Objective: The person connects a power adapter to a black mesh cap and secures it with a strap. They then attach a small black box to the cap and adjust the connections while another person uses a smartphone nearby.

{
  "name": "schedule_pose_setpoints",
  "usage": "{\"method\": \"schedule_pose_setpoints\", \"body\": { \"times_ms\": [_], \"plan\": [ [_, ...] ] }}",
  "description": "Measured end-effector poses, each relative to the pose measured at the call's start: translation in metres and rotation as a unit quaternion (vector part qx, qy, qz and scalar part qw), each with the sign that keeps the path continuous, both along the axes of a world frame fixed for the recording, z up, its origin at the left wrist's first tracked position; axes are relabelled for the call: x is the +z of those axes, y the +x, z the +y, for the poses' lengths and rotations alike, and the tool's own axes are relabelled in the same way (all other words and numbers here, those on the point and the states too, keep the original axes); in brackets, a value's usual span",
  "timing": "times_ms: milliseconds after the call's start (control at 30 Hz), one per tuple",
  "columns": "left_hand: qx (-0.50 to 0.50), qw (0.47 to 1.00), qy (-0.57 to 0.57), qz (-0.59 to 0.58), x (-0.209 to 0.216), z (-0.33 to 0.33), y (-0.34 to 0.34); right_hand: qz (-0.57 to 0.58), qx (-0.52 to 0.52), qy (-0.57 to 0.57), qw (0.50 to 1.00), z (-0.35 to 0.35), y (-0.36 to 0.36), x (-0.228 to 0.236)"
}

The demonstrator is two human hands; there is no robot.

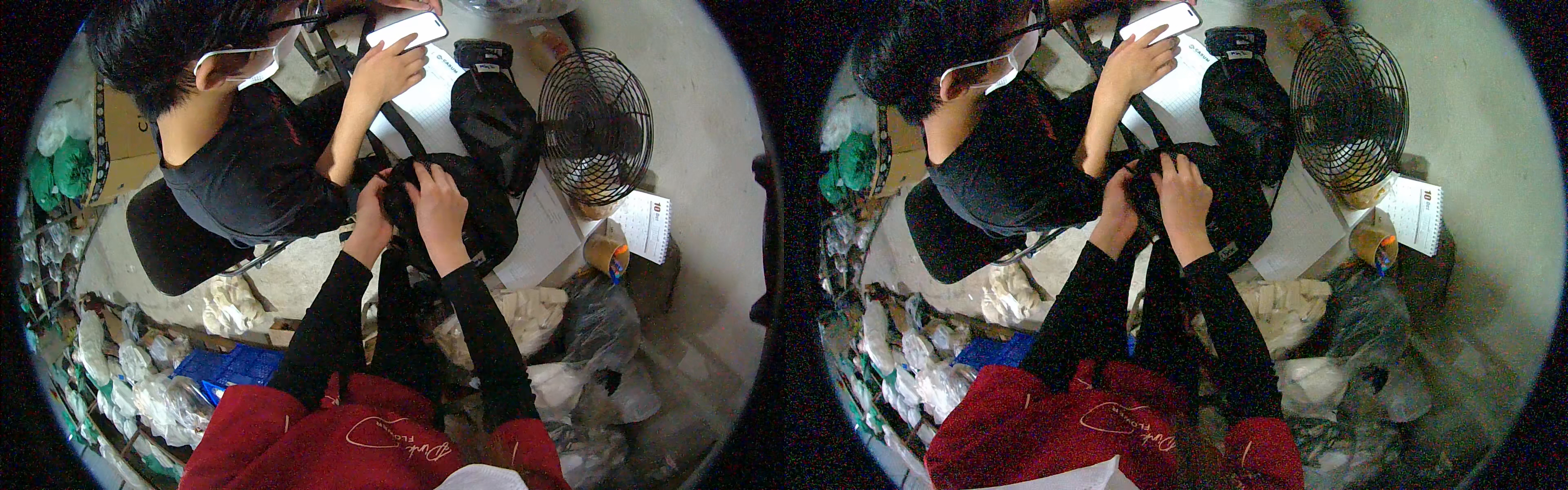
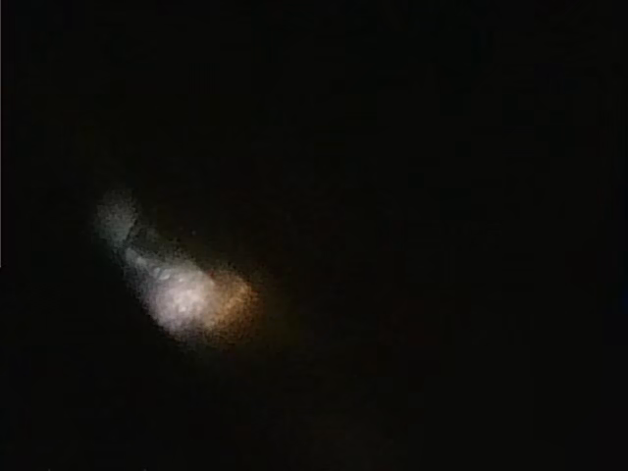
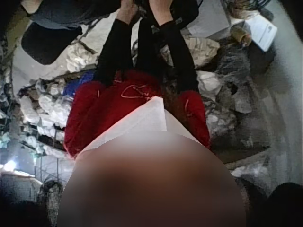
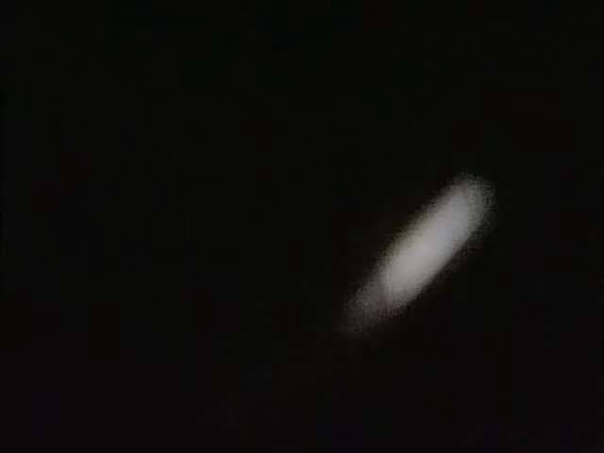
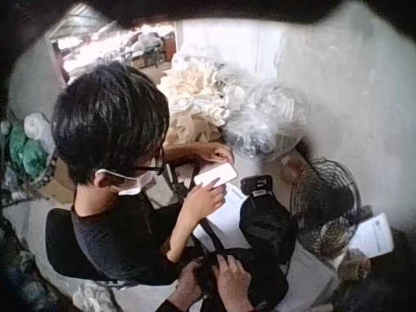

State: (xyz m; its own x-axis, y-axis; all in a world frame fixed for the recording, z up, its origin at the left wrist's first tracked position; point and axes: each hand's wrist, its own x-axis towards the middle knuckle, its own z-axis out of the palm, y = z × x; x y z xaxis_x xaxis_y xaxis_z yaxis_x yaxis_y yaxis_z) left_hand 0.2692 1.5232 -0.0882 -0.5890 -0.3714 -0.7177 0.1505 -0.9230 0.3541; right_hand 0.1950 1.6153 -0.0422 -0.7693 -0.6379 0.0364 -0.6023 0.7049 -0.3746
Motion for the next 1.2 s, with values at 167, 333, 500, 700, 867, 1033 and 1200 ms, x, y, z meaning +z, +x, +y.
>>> {"method": "schedule_pose_setpoints", "body": {
  "times_ms": [167,333,500,700,867,1033,1200],
  "plan": [
    [-0.018,1.000,-0.013,0.017,0.019,0.002,-0.007,0.093,-0.005,0.092,0.991,-0.009,-0.002,-0.001],
    [-0.089,0.986,-0.135,-0.047,0.024,0.008,-0.016,0.180,0.004,0.189,0.965,-0.010,-0.022,0.004],
    [-0.042,0.985,-0.148,-0.073,0.026,0.018,-0.019,0.221,-0.004,0.224,0.949,-0.003,-0.023,0.000],
    [-0.063,0.981,-0.151,-0.101,0.027,0.009,-0.030,0.183,-0.047,0.021,0.982,0.006,-0.019,-0.003],
    [-0.035,0.972,-0.206,-0.109,0.022,0.014,-0.038,0.124,-0.062,0.007,0.990,-0.001,-0.020,-0.001],
    [0.033,0.983,-0.154,-0.098,0.020,0.020,-0.040,0.111,-0.075,0.019,0.991,-0.005,-0.019,0.002],
    [0.068,0.982,-0.149,-0.091,0.015,0.022,-0.040,0.068,-0.099,0.042,0.992,-0.008,-0.022,0.006]
  ]
}}
